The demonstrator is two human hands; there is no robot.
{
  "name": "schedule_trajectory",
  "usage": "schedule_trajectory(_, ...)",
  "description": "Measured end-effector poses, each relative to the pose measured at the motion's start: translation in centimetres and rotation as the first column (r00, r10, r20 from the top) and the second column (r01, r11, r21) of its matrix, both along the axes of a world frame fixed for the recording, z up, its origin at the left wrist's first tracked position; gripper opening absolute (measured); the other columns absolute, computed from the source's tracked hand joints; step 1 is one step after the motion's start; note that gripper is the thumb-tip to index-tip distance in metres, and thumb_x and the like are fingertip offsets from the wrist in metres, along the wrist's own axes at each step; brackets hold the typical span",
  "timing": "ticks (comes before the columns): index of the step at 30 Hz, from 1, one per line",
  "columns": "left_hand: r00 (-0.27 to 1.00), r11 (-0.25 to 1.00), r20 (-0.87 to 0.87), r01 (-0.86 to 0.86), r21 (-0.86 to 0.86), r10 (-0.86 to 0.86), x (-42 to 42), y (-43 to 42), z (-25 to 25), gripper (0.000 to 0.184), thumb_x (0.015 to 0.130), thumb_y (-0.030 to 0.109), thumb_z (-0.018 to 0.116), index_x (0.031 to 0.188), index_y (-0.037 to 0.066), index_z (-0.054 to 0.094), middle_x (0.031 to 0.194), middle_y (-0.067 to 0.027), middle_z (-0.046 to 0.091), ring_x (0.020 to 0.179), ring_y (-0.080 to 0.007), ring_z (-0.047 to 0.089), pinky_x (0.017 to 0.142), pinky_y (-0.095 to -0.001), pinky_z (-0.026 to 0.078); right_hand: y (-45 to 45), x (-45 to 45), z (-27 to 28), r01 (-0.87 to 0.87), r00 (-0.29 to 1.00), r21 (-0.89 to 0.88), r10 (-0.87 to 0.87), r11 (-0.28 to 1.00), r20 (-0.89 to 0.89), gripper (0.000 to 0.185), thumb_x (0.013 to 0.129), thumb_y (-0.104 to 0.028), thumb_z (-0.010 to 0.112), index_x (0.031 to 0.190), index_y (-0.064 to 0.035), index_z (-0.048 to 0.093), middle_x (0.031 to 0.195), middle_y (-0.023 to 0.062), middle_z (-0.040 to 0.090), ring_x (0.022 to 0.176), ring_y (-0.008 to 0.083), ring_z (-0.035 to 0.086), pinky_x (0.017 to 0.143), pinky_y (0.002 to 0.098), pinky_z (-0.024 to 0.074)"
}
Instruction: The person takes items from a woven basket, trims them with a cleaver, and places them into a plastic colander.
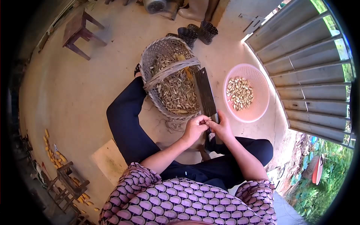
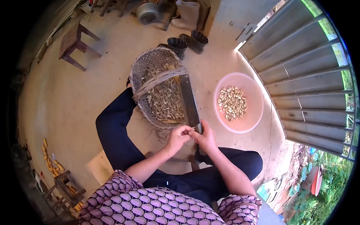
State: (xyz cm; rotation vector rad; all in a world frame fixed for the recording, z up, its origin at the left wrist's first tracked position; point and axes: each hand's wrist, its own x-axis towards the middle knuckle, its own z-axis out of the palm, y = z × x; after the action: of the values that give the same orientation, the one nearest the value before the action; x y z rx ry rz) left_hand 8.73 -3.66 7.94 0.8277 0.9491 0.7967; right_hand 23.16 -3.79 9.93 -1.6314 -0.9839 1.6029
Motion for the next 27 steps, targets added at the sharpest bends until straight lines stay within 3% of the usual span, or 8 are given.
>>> schedule_trajectory(3, 0.984, 0.992, -0.15, 0.106, 0.063, -0.095, -0.1, 0.0, 0.0, 0.038, 0.071, -0.008, 0.054, 0.109, 0.001, 0.052, 0.078, 0.0012, 0.055, 0.068, -0.0031, 0.049, 0.059, -0.0166, 0.039, 0.2, -0.1, 0.5, 0.073, 0.987, -0.042, -0.079, 0.996, -0.142, 0.037, 0.076, -0.004, 0.063, 0.109, 0.0002, 0.047, 0.068, 0.002, 0.055, 0.05, 0.0056, 0.047, 0.044, 0.0198, 0.0387)
schedule_trajectory(6, 0.998, 0.998, 0.026, -0.066, 0.016, 0.065, -1.7, 1.9, 0.4, 0.045, 0.069, -0.009, 0.053, 0.113, 0.004, 0.052, 0.069, 0.0031, 0.049, 0.055, -0.0034, 0.043, 0.05, -0.0172, 0.037, 0.5, 0.2, 1.2, 0.016, 0.998, -0.09, -0.021, 0.996, -0.053, 0.039, 0.076, -0.002, 0.061, 0.111, -0.0007, 0.045, 0.067, 0.0019, 0.053, 0.051, 0.0073, 0.047, 0.046, 0.0215, 0.0396)
schedule_trajectory(10, 0.971, 0.894, -0.093, -0.24, -0.378, 0.221, -6.5, 6.9, -6.1, 0.032, 0.062, -0.003, 0.043, 0.089, -0.004, 0.06, 0.065, -0.0077, 0.059, 0.047, -0.0122, 0.051, 0.042, -0.0226, 0.039, 0.8, 0.3, 2.6, -0.043, 0.993, -0.122, 0.057, 0.992, 0.105, 0.043, 0.074, 0.0, 0.062, 0.114, -0.0007, 0.045, 0.068, 0.0025, 0.054, 0.053, 0.0091, 0.049, 0.049, 0.0234, 0.0422)
schedule_trajectory(14, 0.946, 0.862, -0.267, -0.285, -0.42, 0.182, -6.1, 9.2, -14.8, 0.03, 0.063, 0.0, 0.044, 0.086, 0.001, 0.063, 0.067, -0.0064, 0.061, 0.053, -0.0121, 0.056, 0.05, -0.0249, 0.045, 0.5, 0.5, 2.6, -0.098, 0.978, -0.147, 0.123, 0.984, 0.169, 0.046, 0.073, 0.001, 0.062, 0.116, -0.0006, 0.044, 0.07, 0.0029, 0.056, 0.054, 0.01, 0.051, 0.051, 0.0243, 0.0441)
schedule_trajectory(17, 0.828, 0.97, -0.545, -0.002, -0.242, -0.134, -4.2, 9.7, -19.5, 0.026, 0.067, 0.002, 0.048, 0.085, 0.006, 0.066, 0.077, -0.0084, 0.065, 0.062, -0.0174, 0.061, 0.061, -0.0302, 0.049, 0.7, 0.6, 2.7, -0.064, 0.973, -0.154, 0.095, 0.986, 0.209, 0.046, 0.075, 0.0, 0.061, 0.117, -0.0017, 0.044, 0.069, 0.0028, 0.056, 0.054, 0.01, 0.052, 0.051, 0.0247, 0.0443)
schedule_trajectory(19, 0.466, 0.936, -0.841, 0.331, -0.122, -0.275, -3.0, 10.2, -19.3, 0.019, 0.071, 0.007, 0.053, 0.082, 0.01, 0.067, 0.085, -0.0104, 0.065, 0.076, -0.0227, 0.063, 0.071, -0.0346, 0.048, 0.9, 0.7, 2.7, -0.04, 0.971, -0.151, 0.074, 0.988, 0.229, 0.046, 0.076, -0.001, 0.06, 0.119, -0.0031, 0.043, 0.069, 0.0032, 0.056, 0.053, 0.01, 0.052, 0.051, 0.0243, 0.0444)
schedule_trajectory(25, 0.335, 0.919, -0.886, 0.335, -0.207, -0.321, -1.8, 8.0, -24.5, 0.025, 0.075, 0.019, 0.055, 0.098, 0.014, 0.063, 0.106, -0.013, 0.059, 0.092, -0.0289, 0.059, 0.077, -0.0375, 0.046, 2.0, 1.2, 2.4, -0.019, 0.966, -0.158, 0.058, 0.987, 0.25, 0.046, 0.077, -0.001, 0.06, 0.119, -0.004, 0.042, 0.069, 0.0034, 0.055, 0.053, 0.0101, 0.052, 0.051, 0.0245, 0.0445)
schedule_trajectory(27, 0.126, 0.729, -0.927, 0.658, -0.19, -0.355, -2.6, 7.4, -23.7, 0.028, 0.077, 0.026, 0.053, 0.102, 0.015, 0.059, 0.117, -0.0146, 0.053, 0.097, -0.0304, 0.057, 0.078, -0.0392, 0.045, 2.3, 1.3, 2.4, -0.029, 0.967, -0.166, 0.069, 0.986, 0.244, 0.046, 0.077, -0.001, 0.06, 0.119, -0.0042, 0.043, 0.069, 0.0034, 0.055, 0.053, 0.0102, 0.052, 0.051, 0.0246, 0.0445)
